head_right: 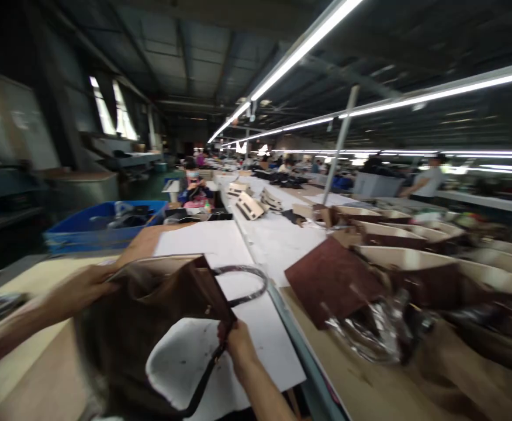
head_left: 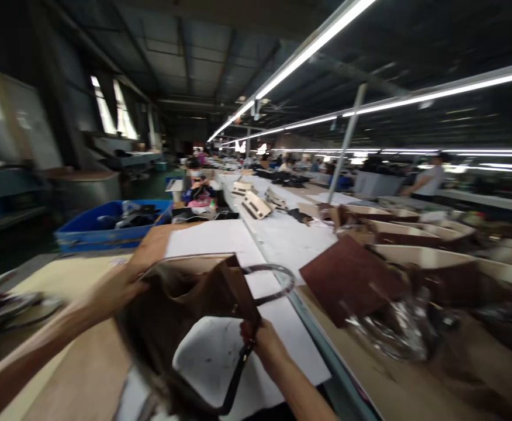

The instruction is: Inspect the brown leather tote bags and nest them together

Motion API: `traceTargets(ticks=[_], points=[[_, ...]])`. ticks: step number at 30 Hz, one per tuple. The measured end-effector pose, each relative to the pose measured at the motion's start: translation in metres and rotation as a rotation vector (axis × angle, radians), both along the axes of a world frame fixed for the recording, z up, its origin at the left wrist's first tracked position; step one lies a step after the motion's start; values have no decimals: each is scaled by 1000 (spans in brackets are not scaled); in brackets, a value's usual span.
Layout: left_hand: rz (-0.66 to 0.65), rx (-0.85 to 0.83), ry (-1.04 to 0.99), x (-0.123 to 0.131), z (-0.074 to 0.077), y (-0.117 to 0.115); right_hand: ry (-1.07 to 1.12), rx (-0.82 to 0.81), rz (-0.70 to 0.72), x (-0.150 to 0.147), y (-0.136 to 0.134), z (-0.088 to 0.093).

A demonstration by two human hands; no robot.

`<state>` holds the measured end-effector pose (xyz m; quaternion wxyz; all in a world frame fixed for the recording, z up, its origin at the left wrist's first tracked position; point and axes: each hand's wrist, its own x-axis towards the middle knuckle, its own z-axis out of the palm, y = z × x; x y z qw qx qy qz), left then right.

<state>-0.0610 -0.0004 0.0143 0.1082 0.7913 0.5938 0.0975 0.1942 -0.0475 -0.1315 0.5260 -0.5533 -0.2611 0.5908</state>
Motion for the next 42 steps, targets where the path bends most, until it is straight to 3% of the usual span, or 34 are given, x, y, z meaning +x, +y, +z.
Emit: traceTargets(ticks=[4,8,11,15,20,22,26,30,34,37,42], points=[[26,38,33,-12,0,10,-83,-157,187,24,-15,-26],[49,106,65,5,-7,2,-271,-146,196,51,-37,-22],[-63,227,51,15,-6,-8,-633,2,162,59,-53,-6],[-350,419,47,26,1,-24,-1213,334,20,49,-64,20],[-648,363,44,38,12,-42,-1524,751,-211,23,-49,54],[-681,305,94,41,13,-40,-1503,742,-147,15,-38,64],[-678,243,267,49,12,-21,-1298,528,84,5,-19,74],[-659,208,358,60,11,-4,-1160,507,218,12,-9,87],[-572,367,271,66,11,-3,-1097,501,250,36,-10,100],[-536,455,219,70,8,-1,-1042,462,282,49,-11,98],[-594,352,97,73,4,18,-1022,462,259,55,-9,85]])
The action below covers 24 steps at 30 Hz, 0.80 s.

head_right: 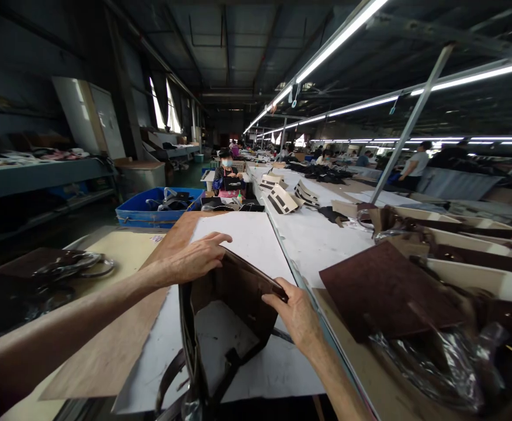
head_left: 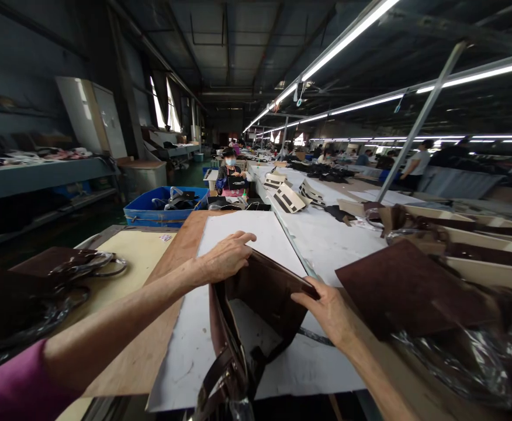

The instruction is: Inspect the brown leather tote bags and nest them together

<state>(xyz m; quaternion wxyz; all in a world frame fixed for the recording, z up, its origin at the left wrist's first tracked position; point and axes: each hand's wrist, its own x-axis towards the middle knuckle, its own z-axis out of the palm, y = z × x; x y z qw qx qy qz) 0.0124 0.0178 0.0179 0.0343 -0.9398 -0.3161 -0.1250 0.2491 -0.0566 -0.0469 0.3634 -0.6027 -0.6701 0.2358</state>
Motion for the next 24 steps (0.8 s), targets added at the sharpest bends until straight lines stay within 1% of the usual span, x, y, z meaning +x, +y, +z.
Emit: traceTargets(ticks=[3,5,10,11,15,20,24], points=[[-56,-136,-56,0,-3,13,-22,16,-14,2,0,-1],[-62,-184,-108,0,-6,19,-59,37,-27,3,0,0],[-19,-202,-189,0,-12,26,-137,171,-174,-2,1,-3],[-15,-202,-192,1,-13,26,-146,208,-183,-4,2,-4],[-18,-204,-196,2,-11,27,-180,318,-116,-8,6,-2],[-5,-214,-218,4,-11,30,-102,323,-122,-8,14,1],[20,-217,-230,4,-13,32,-37,346,-97,-9,16,0]])
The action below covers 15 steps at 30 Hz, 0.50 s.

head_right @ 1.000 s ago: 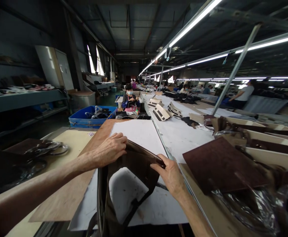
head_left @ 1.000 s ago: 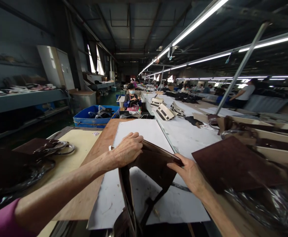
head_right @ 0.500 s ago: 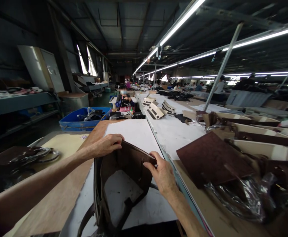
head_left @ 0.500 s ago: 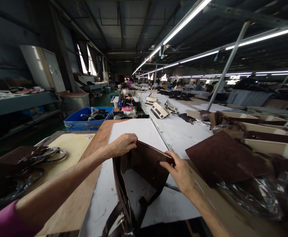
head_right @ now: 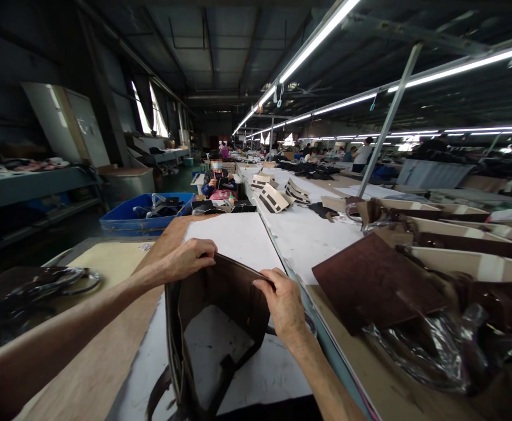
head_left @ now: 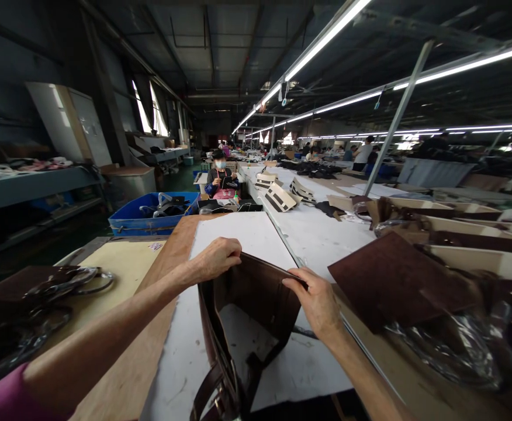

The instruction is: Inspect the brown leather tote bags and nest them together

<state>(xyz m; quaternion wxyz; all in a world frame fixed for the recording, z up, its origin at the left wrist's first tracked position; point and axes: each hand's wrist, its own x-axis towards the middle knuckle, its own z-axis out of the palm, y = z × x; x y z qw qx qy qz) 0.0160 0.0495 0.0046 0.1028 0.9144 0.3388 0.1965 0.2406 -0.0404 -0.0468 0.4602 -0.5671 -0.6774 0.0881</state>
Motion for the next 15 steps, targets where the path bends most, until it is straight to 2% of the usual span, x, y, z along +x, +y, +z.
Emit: traceTargets(ticks=[6,12,15], points=[[107,0,-6,2,-1,2,-95,-17,-30,-6,-2,4],[131,-5,11,4,-1,-1,-301,-17,-116,-14,4,10],[135,-2,9,3,-1,-3,-369,-89,-134,-21,6,20]])
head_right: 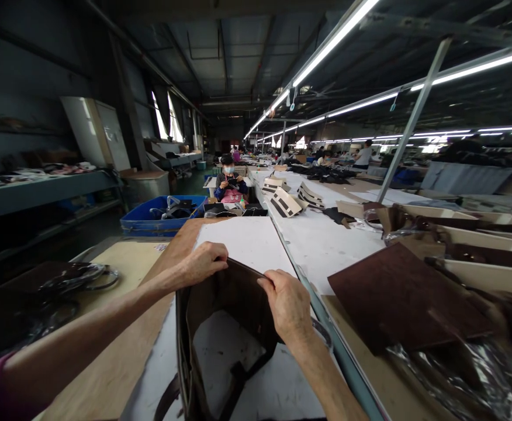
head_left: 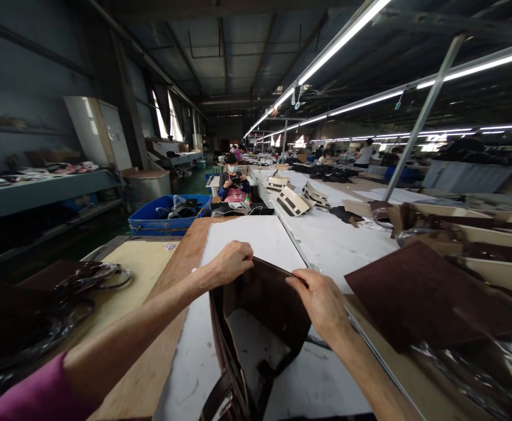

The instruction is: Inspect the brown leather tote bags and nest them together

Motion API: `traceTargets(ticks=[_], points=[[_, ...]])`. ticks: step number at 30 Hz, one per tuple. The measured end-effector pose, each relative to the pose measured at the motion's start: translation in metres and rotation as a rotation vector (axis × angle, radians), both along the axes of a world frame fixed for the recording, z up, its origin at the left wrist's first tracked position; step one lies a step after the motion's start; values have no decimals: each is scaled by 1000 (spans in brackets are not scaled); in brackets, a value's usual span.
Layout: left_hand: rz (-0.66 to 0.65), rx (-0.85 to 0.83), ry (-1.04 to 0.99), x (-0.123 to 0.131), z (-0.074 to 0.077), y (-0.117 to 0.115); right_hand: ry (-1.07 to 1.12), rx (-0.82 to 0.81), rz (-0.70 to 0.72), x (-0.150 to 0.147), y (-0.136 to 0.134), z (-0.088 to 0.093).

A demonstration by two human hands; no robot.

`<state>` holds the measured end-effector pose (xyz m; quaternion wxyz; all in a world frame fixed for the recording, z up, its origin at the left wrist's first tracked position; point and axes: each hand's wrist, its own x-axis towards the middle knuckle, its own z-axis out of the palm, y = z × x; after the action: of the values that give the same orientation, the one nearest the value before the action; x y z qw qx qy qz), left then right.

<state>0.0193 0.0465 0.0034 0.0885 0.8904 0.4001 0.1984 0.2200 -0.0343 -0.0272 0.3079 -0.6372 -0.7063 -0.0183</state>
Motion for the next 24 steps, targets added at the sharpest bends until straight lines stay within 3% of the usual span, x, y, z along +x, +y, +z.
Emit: traceTargets(ticks=[4,17,24], points=[[1,1,-20,-1,0,-1,-50,-85,-24,-7,3,9],[53,-23,-33,-4,0,-1,-249,-26,-64,-13,11,7],[89,6,25,-8,2,-6,-276,-98,45,-35,27,12]])
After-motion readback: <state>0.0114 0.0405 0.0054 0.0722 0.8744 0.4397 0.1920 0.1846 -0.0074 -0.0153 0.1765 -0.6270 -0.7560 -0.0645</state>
